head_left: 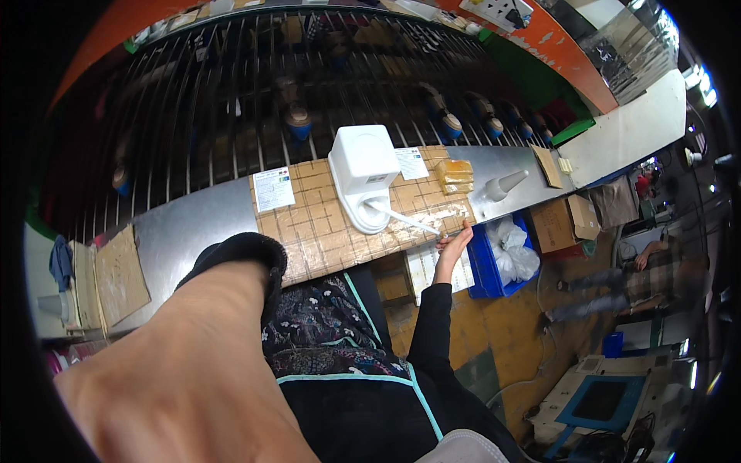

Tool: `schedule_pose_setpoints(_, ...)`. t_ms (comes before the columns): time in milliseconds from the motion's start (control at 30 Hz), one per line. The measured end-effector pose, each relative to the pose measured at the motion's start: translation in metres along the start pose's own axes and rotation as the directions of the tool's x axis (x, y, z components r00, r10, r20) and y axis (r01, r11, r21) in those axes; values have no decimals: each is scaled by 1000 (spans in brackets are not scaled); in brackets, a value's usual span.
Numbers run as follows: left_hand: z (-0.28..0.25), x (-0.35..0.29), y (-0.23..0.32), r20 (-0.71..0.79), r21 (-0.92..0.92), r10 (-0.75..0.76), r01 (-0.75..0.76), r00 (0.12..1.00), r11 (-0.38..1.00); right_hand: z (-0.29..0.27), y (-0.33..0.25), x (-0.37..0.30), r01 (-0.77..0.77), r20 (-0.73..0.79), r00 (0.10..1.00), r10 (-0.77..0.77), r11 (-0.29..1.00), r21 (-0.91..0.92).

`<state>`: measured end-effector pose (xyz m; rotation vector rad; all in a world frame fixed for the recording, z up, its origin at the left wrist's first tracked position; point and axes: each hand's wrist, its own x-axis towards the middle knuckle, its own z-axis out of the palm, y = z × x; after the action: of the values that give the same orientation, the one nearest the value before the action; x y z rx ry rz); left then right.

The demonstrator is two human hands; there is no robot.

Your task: The person applies a white adhesive to the sole and strap areas of a blue sandal using a small brush. They repeatedly dip the brush into a container and spread the glue across the sandal's surface, then place the sandal on a metal rack and repeat the process on another sandal.

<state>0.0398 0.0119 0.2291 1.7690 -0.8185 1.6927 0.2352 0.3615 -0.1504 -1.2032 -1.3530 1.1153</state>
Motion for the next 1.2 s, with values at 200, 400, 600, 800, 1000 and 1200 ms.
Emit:
schedule_pose_setpoints(200, 14, -2, 2, 15, 34, -36, 35, 999, 999, 4, -3, -1, 10, -6, 1000, -11, 1000, -4)
schedule_pose_setpoints(400, 18, -3, 6, 11, 31, -65, 65, 998, 997, 2, -8, -5, -9, 21, 1000, 9, 1000, -5)
schedule_pose_setpoints(600, 14, 0, 7, 14, 27, -114, 114, 993, 993, 2, -8, -5, -16, 20, 1000, 16, 1000, -7)
schedule_pose_setpoints(800, 1, -16, 34, -22, 35, -293, 293, 956, 955, -14, -38, 15, 26, -34, 999, -33, 981, -195)
schedule_pose_setpoints(1000, -44, -150, 10, -313, -382, -383, 254, 869, 889, 24, -129, 80, 476, 208, 878, -430, 830, -292)
schedule_pose_setpoints(1200, -16, -287, 37, -803, -393, -518, 393, 294, 832, 131, -140, 184, 670, 595, 720, -356, 135, -730)
